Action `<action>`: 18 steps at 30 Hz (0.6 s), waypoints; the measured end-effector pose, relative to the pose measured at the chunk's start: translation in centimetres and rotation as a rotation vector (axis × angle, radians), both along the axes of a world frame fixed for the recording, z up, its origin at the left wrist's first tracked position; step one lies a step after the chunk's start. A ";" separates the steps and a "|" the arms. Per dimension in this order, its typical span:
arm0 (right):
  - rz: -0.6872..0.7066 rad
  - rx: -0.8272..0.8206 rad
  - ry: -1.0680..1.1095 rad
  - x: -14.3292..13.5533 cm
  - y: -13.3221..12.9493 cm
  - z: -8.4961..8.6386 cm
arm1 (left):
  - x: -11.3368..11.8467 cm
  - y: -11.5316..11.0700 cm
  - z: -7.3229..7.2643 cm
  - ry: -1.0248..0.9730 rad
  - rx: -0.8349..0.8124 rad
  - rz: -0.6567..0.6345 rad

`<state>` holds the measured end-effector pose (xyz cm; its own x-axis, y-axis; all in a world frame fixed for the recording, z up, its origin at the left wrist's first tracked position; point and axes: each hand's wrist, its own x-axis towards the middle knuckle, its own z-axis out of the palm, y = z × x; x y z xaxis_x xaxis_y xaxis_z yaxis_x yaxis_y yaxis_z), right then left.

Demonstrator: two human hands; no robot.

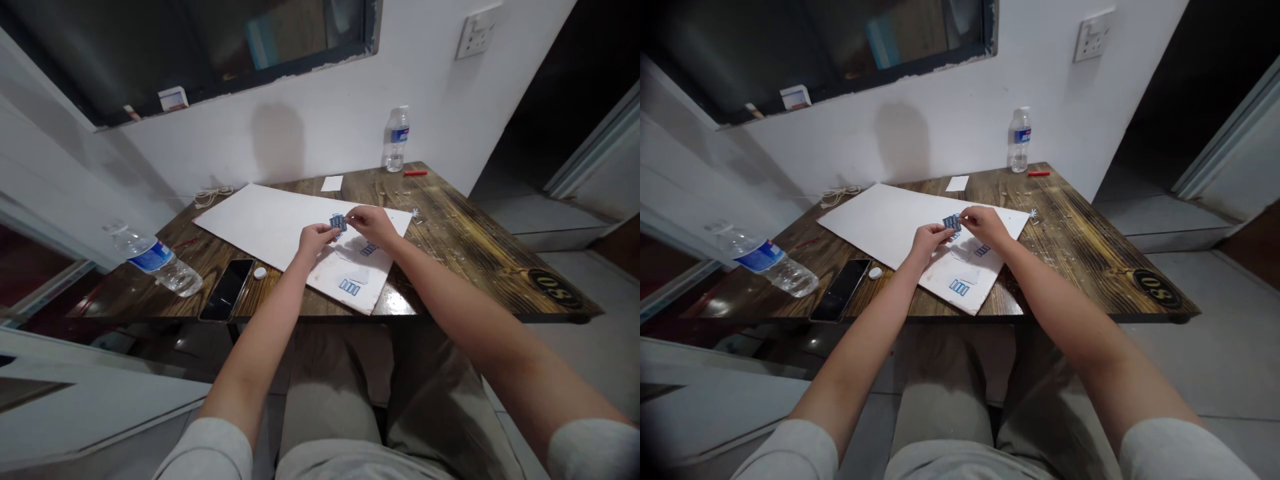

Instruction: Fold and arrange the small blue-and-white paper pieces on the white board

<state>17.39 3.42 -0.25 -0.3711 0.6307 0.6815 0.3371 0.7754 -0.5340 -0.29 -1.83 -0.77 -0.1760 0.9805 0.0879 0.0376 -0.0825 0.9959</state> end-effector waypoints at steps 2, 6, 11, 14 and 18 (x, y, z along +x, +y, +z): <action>-0.004 -0.004 0.035 0.0 0.0 0.0 | 0.0 0.0 0.0 0.004 -0.005 0.002; 0.015 -0.095 0.117 -0.1 0.1 0.0 | -0.1 0.1 -0.3 0.008 -0.008 -0.004; 0.023 -0.149 0.137 -0.2 0.0 0.1 | -0.2 0.1 -0.6 0.016 -0.002 -0.013; 0.008 -0.171 0.130 -0.1 -0.2 0.3 | -0.1 0.0 -0.5 0.026 -0.027 -0.009; 0.002 -0.185 0.134 -0.2 -0.2 0.3 | 0.1 -0.2 -0.3 0.037 -0.053 -0.004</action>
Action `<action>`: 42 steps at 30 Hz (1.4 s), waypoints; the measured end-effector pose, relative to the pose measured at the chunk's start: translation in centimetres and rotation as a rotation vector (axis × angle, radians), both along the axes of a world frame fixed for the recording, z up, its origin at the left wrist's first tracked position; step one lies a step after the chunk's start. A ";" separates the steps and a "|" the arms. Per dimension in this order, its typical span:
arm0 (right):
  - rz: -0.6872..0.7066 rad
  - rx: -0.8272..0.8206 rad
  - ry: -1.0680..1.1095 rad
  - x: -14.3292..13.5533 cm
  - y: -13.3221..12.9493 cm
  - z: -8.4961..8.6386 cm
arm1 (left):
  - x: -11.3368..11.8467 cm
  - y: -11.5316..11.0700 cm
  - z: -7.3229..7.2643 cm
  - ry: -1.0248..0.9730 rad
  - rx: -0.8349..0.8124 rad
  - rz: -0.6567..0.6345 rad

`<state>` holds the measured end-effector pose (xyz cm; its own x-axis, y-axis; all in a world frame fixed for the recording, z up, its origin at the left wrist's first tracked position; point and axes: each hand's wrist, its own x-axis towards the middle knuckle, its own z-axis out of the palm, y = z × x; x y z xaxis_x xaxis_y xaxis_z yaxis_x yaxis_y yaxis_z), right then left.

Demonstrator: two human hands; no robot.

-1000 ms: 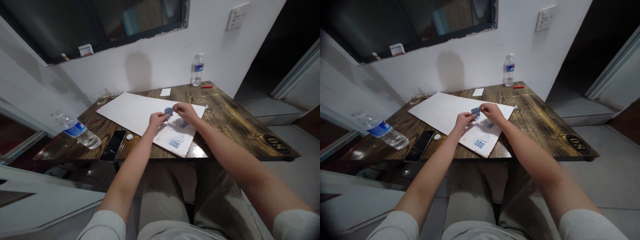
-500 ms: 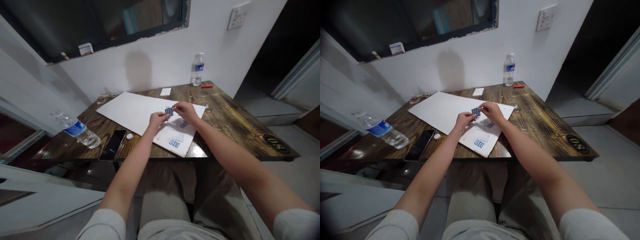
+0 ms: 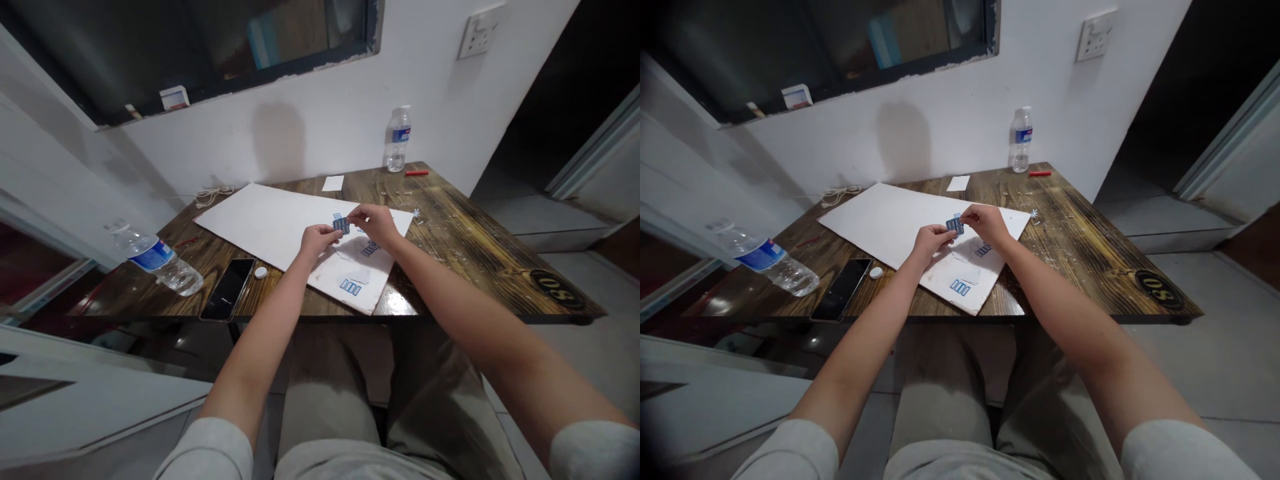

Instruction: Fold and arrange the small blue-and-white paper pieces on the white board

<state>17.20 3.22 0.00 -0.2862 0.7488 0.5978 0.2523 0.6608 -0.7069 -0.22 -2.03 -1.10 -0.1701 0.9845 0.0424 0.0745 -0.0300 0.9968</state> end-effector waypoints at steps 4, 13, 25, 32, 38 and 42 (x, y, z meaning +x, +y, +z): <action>0.003 -0.030 0.023 0.1 0.4 -0.1 | -0.1 0.2 0.0 -0.019 0.039 -0.007; 0.283 -0.091 -0.660 4.4 2.5 1.0 | -0.1 -0.1 0.6 -0.070 0.061 0.051; 0.372 -0.218 -0.858 4.7 3.0 0.0 | -0.1 0.1 0.5 -0.060 0.051 0.054; 0.371 -0.244 -0.886 4.6 2.4 0.3 | -0.1 0.0 0.5 -0.055 0.049 0.052; 0.331 -0.195 -0.869 4.5 1.5 1.2 | -0.1 0.0 0.5 -0.036 0.051 0.049; 0.358 -0.217 -0.877 4.5 1.6 1.0 | -0.1 0.0 0.5 -0.040 0.053 0.048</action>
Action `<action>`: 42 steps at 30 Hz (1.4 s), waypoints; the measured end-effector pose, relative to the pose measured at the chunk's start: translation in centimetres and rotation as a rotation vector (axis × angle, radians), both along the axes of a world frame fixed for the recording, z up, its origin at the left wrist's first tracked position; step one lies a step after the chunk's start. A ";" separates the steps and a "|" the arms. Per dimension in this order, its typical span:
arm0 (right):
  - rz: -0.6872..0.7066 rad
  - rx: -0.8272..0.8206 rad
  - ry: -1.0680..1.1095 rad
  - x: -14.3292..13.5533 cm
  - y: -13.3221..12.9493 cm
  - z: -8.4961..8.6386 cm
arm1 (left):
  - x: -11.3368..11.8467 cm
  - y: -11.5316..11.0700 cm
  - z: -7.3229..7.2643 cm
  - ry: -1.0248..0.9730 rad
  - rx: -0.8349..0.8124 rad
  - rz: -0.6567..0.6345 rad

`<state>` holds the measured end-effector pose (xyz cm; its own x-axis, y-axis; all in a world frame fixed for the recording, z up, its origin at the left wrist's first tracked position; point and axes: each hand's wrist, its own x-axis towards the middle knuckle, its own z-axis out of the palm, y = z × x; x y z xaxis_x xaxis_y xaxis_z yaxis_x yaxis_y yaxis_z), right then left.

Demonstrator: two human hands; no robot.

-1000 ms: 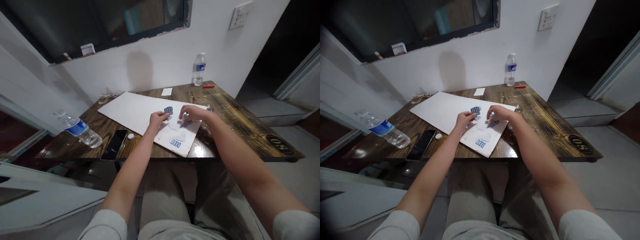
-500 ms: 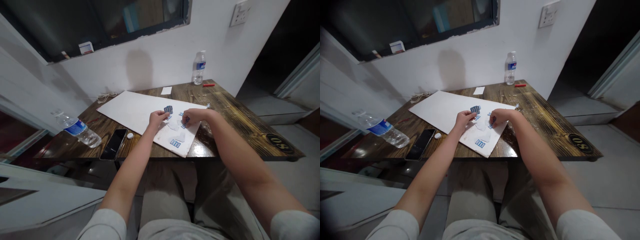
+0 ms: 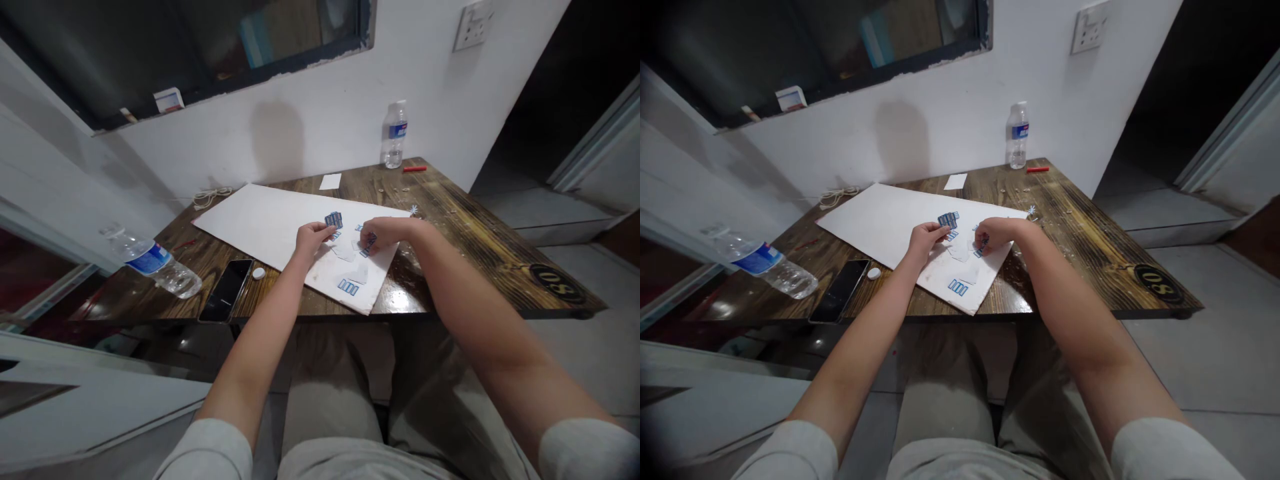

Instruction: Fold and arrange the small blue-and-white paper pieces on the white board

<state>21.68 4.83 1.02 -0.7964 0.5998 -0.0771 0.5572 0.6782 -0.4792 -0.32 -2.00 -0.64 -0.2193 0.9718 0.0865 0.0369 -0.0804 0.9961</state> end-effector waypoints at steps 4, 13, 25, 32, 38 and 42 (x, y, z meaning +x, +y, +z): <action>0.033 -0.018 0.019 0.0 0.4 -0.5 | 0.0 0.0 0.0 0.011 0.007 -0.006; 0.027 0.027 -0.011 -0.2 0.8 -1.0 | 0.0 0.1 0.0 -0.025 -0.007 0.005; -0.024 -0.026 0.266 -0.8 -0.3 1.2 | 0.0 0.1 0.1 -0.034 0.005 0.002; -0.203 -0.141 0.722 -2.4 -0.8 0.8 | 0.0 -0.1 0.2 -0.033 0.017 -0.005; -0.339 -0.281 1.001 -4.1 -2.0 0.5 | 0.1 -0.3 0.4 -0.032 0.019 -0.011; -0.333 -0.370 1.063 -4.9 -2.5 0.2 | 0.0 -0.1 0.4 -0.031 0.020 -0.006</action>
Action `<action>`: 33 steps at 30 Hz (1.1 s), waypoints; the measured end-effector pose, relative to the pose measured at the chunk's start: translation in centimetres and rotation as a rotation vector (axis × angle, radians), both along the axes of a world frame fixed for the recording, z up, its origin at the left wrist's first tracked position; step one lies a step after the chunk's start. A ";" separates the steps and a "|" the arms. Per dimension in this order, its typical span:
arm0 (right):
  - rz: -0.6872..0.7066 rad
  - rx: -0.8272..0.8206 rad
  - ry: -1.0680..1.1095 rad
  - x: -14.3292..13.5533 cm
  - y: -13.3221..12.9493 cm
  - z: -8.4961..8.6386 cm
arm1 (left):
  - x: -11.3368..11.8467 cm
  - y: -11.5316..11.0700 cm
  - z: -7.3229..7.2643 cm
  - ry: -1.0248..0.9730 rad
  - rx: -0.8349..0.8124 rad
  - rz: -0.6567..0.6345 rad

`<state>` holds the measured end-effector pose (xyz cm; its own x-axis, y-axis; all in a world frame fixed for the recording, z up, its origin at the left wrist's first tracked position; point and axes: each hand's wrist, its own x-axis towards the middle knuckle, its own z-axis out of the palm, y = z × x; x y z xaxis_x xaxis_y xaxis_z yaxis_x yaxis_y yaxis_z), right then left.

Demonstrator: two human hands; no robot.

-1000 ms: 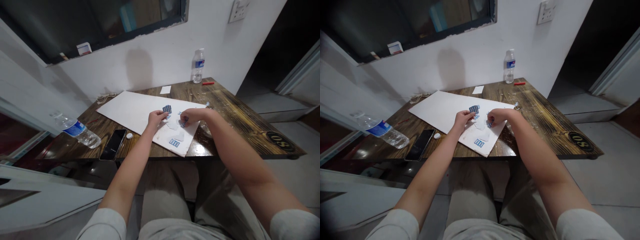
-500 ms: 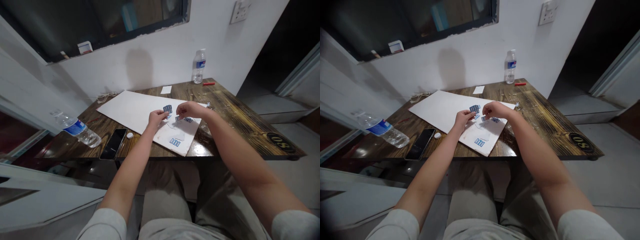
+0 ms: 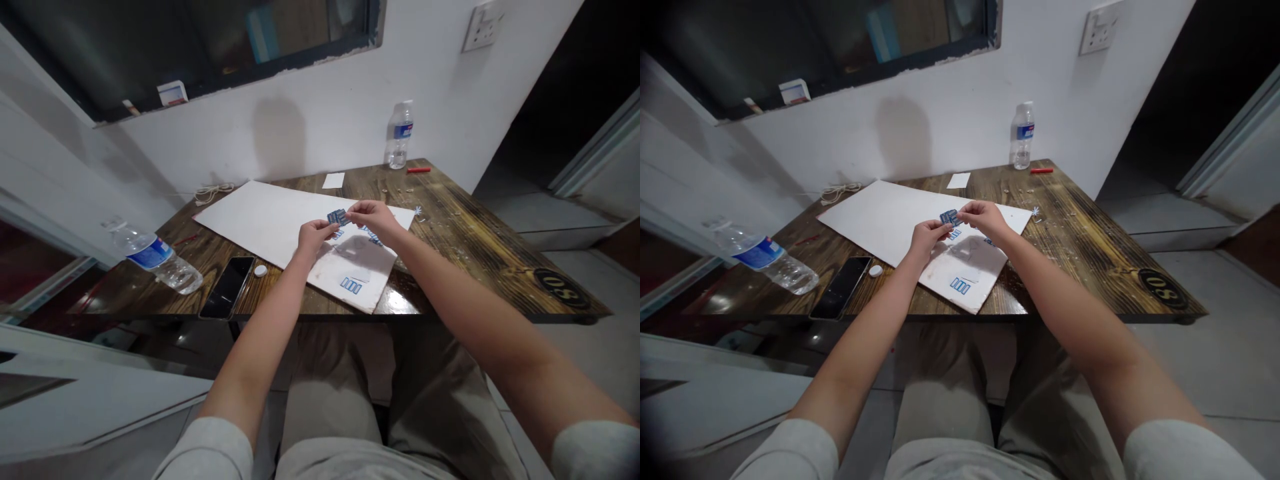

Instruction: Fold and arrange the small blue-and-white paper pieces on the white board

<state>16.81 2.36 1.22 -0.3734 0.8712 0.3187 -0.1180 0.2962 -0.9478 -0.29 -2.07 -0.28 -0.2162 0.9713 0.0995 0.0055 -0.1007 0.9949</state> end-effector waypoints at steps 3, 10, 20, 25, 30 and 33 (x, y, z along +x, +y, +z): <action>-0.001 -0.013 0.026 -0.4 -0.1 -0.3 | 0.0 0.1 -0.1 -0.012 -0.003 0.012; -0.082 0.040 -0.001 -0.8 0.4 -1.1 | 0.0 0.0 0.1 -0.013 -0.010 0.010; -0.227 0.301 -0.217 -0.4 1.3 -2.0 | 0.0 0.0 0.0 -0.025 0.005 -0.002; -0.260 0.734 -0.407 0.1 0.6 -1.4 | 0.1 0.0 0.0 -0.004 -0.019 0.010; -0.293 0.961 -0.537 0.3 0.2 -0.7 | 0.1 0.2 -0.2 0.046 -0.035 0.003; -0.318 1.012 -0.588 0.3 0.2 -0.5 | 0.1 0.1 -0.2 0.063 -0.038 0.000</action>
<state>17.11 2.56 0.68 -0.5048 0.4051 0.7623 0.4648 0.8717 -0.1554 -0.23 -1.93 -0.50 -0.2110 0.9745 0.0762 0.0679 -0.0632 0.9957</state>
